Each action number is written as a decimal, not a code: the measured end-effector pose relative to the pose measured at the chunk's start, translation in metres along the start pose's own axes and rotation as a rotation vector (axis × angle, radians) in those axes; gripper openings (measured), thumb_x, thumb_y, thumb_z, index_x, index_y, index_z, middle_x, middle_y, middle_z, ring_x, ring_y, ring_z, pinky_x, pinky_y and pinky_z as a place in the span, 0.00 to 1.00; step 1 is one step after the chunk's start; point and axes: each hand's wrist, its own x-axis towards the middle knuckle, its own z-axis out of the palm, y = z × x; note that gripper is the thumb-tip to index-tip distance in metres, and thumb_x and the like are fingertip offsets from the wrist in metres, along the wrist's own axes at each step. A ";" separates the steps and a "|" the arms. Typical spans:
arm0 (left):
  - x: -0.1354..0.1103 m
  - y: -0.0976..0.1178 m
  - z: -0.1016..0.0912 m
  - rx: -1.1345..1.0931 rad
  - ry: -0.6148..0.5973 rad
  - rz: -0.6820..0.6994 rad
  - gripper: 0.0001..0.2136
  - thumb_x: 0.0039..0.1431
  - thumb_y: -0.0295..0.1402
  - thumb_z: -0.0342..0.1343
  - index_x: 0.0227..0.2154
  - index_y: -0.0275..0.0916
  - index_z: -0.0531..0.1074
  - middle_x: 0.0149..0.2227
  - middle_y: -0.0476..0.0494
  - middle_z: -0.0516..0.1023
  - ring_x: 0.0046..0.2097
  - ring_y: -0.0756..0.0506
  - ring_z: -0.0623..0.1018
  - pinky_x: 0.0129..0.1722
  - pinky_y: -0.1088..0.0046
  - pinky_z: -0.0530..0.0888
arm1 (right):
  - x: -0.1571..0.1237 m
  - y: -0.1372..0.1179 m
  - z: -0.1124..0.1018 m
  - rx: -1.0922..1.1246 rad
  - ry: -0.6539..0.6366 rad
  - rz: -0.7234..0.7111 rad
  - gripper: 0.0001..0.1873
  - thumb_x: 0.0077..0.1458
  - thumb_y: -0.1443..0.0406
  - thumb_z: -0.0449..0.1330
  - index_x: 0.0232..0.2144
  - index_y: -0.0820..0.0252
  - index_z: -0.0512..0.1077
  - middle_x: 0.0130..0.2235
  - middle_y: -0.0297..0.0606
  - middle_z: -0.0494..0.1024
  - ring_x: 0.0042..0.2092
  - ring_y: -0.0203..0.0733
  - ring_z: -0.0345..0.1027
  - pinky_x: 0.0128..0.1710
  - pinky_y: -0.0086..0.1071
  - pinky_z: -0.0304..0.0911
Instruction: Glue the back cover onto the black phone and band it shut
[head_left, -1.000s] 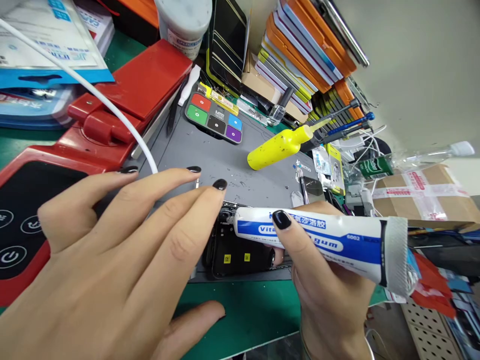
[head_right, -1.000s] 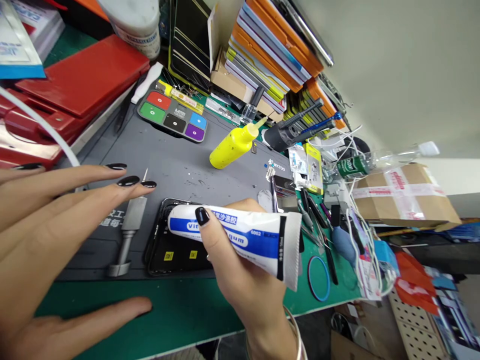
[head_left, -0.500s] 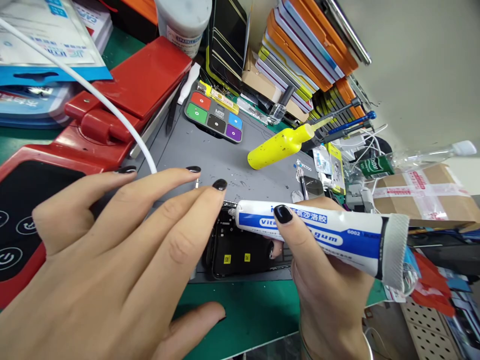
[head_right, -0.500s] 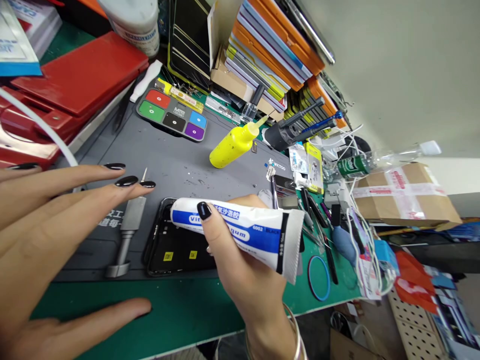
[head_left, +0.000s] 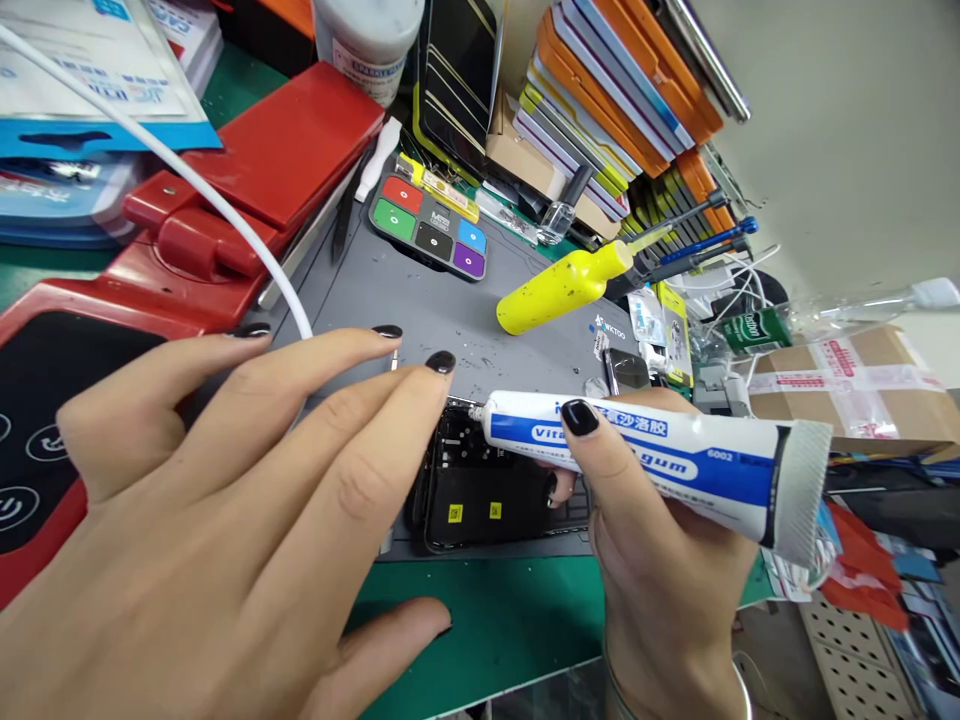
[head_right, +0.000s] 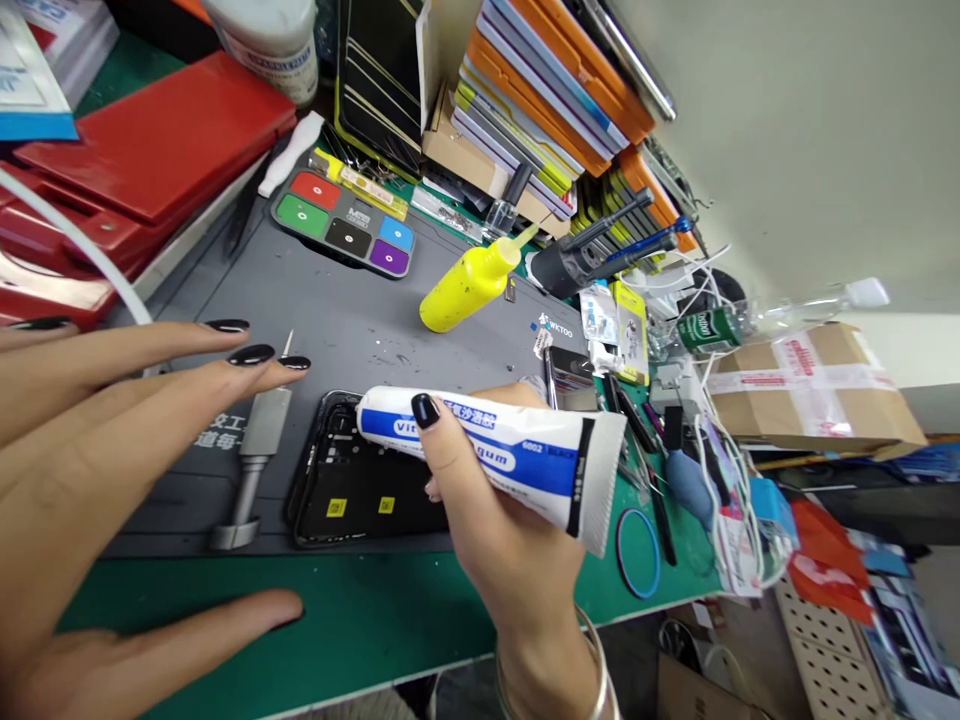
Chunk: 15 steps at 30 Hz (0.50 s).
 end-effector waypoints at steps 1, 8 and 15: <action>0.002 0.001 -0.001 0.034 0.006 0.043 0.36 0.57 0.56 0.51 0.64 0.43 0.54 0.65 0.45 0.59 0.67 0.34 0.62 0.69 0.47 0.56 | 0.000 0.001 -0.001 0.004 0.003 0.002 0.08 0.60 0.67 0.63 0.28 0.57 0.70 0.22 0.25 0.70 0.24 0.29 0.67 0.30 0.29 0.68; 0.005 0.002 -0.006 0.091 -0.021 0.047 0.33 0.61 0.53 0.50 0.63 0.41 0.53 0.66 0.43 0.58 0.68 0.38 0.60 0.69 0.51 0.54 | -0.001 0.003 -0.002 0.004 0.017 0.006 0.09 0.60 0.67 0.63 0.27 0.58 0.69 0.22 0.25 0.70 0.25 0.29 0.67 0.30 0.30 0.67; 0.001 -0.004 0.001 -0.082 0.006 -0.040 0.36 0.54 0.53 0.56 0.63 0.46 0.56 0.60 0.44 0.65 0.65 0.31 0.63 0.64 0.43 0.62 | -0.001 0.002 -0.004 0.040 0.043 0.004 0.09 0.60 0.68 0.63 0.27 0.59 0.69 0.22 0.26 0.70 0.25 0.31 0.68 0.32 0.32 0.66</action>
